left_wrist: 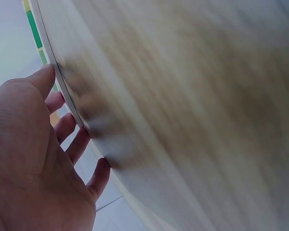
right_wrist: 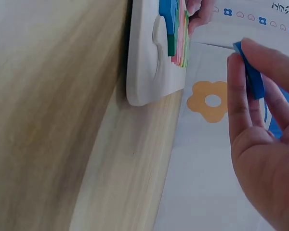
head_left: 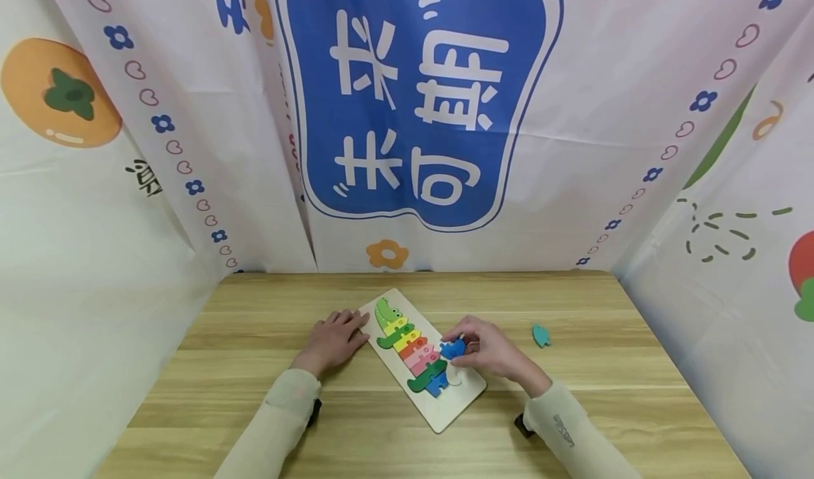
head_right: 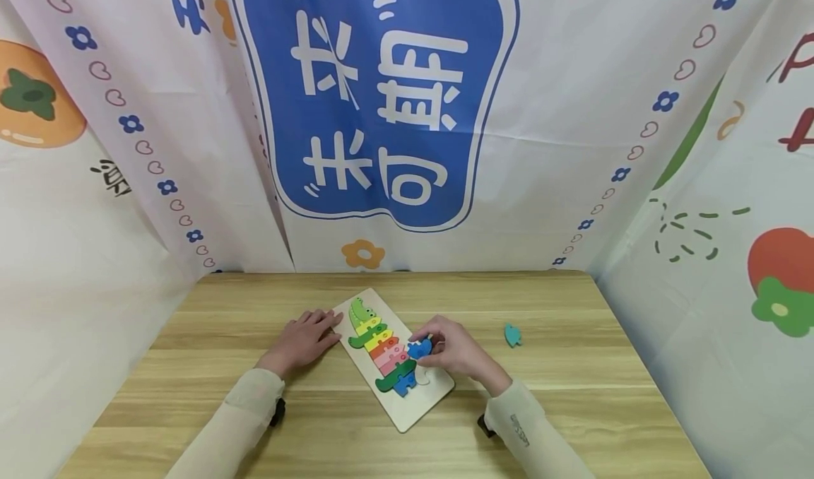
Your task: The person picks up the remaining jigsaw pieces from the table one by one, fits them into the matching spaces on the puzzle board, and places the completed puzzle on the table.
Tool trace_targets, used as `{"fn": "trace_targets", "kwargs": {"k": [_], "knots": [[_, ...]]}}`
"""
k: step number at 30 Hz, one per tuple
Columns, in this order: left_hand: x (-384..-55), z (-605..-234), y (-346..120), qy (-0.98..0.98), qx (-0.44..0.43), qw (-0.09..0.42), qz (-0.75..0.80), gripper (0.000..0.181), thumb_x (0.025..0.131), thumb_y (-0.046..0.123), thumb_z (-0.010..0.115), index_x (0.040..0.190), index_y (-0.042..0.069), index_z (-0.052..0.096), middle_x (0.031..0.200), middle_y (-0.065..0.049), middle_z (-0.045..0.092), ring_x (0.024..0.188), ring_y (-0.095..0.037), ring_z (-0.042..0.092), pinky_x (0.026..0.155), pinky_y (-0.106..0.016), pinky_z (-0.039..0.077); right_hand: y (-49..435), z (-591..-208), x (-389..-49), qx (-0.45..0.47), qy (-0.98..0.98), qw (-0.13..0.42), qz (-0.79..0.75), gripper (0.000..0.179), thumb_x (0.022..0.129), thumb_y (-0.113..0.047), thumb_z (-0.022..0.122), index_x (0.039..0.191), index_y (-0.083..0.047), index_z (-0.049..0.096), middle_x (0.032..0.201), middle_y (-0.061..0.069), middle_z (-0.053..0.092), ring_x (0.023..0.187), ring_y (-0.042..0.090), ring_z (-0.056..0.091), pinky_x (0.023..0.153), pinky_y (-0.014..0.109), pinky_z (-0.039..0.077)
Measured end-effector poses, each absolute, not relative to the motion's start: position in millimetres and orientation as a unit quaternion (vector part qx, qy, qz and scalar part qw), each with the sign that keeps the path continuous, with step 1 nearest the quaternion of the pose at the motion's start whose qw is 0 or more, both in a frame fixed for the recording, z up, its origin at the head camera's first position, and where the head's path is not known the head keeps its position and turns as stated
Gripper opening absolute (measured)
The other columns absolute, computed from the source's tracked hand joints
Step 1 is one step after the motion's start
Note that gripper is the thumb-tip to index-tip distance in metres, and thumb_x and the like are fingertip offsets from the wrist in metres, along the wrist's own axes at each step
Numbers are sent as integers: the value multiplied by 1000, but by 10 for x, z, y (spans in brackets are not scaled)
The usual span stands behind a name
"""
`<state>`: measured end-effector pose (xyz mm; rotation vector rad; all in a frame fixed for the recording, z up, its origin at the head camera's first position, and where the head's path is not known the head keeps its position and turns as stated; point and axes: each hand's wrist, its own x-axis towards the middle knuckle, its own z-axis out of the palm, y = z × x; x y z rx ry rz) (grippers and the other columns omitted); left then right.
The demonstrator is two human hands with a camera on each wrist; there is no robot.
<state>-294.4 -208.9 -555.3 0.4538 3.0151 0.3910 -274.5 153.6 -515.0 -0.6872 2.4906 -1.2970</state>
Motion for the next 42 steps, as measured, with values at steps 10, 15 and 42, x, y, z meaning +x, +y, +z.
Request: {"fn": "trace_targets", "kwargs": {"k": [10, 15, 42], "knots": [[-2947, -5541, -2087, 981, 146, 43, 121, 56, 109, 46, 46, 160, 21, 43, 162, -14, 43, 148, -41, 37, 112, -65, 36, 1547, -5238, -2680, -288, 845, 182, -412, 36, 86, -14, 85, 120, -21, 77, 112, -3, 65, 99, 16, 58, 86, 25, 55], [-2969, -5574, -2104, 981, 147, 37, 118, 57, 109, 48, 47, 159, 22, 44, 161, -13, 44, 147, -40, 39, 111, -64, 37, 1539, -5260, -2647, -291, 843, 203, -404, 30, 86, -18, 86, 114, -24, 78, 108, -4, 66, 97, 17, 56, 84, 27, 50], [-2938, -5507, -2068, 981, 142, 43, 122, 55, 109, 44, 49, 158, 20, 46, 161, -13, 44, 147, -40, 39, 110, -64, 38, 1679, -5356, -2723, -276, 857, 184, -394, 27, 87, -20, 86, 112, -24, 76, 103, -8, 69, 89, 15, 58, 77, 25, 50]]}}
